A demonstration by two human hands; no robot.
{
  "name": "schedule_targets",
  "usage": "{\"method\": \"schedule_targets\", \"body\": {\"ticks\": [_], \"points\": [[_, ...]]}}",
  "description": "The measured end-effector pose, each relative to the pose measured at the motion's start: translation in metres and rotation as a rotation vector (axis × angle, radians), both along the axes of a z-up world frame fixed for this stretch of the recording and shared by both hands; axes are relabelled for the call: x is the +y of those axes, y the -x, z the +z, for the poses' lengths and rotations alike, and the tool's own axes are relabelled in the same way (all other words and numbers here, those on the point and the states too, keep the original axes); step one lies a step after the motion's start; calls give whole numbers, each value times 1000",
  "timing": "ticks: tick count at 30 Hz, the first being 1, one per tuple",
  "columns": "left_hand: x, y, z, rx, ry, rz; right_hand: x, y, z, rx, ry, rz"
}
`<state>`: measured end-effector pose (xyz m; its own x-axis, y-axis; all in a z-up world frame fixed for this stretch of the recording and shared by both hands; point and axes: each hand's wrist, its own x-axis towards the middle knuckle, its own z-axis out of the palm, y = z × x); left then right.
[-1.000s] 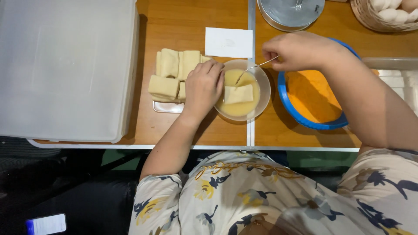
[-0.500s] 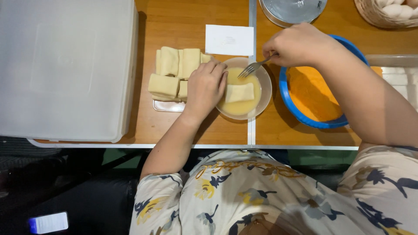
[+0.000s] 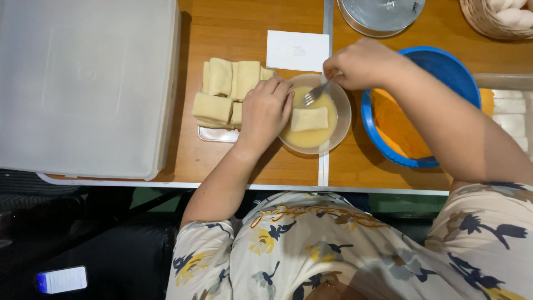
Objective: Dipping rolls into egg wash and coating them with breading powder on a table.
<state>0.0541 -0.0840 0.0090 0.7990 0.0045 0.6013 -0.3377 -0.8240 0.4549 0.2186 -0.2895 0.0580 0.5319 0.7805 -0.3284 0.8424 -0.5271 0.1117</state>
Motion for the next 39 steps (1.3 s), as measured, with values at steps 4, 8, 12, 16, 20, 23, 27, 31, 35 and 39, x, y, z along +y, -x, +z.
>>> {"method": "schedule_targets", "body": {"ticks": [4,8,12,16,20,23,27,31,35,39], "points": [[1,1,3,34,0,10,-2,4,-8,199,-124,-88],[3,2,5,11,15,36,-14,2,-4,388,-269,-178],[3,2,5,4,33,42,-30,21,21,349,-302,-102],[1,3,5,11,32,25,-50,47,34,-74,-366,229],[0,3,5,0,25,23,-55,49,42,-324,-353,264],[0,2,4,-2,17,29,-49,37,34,-420,-277,236],[2,-1,-1,24,13,37,-30,12,17,-355,-219,242],[2,-1,-1,12,6,36,-12,-1,8,-126,-233,214],[2,-1,1,34,15,34,10,-2,7,80,-98,167],[3,0,1,35,19,37,21,1,4,164,-21,191]]}}
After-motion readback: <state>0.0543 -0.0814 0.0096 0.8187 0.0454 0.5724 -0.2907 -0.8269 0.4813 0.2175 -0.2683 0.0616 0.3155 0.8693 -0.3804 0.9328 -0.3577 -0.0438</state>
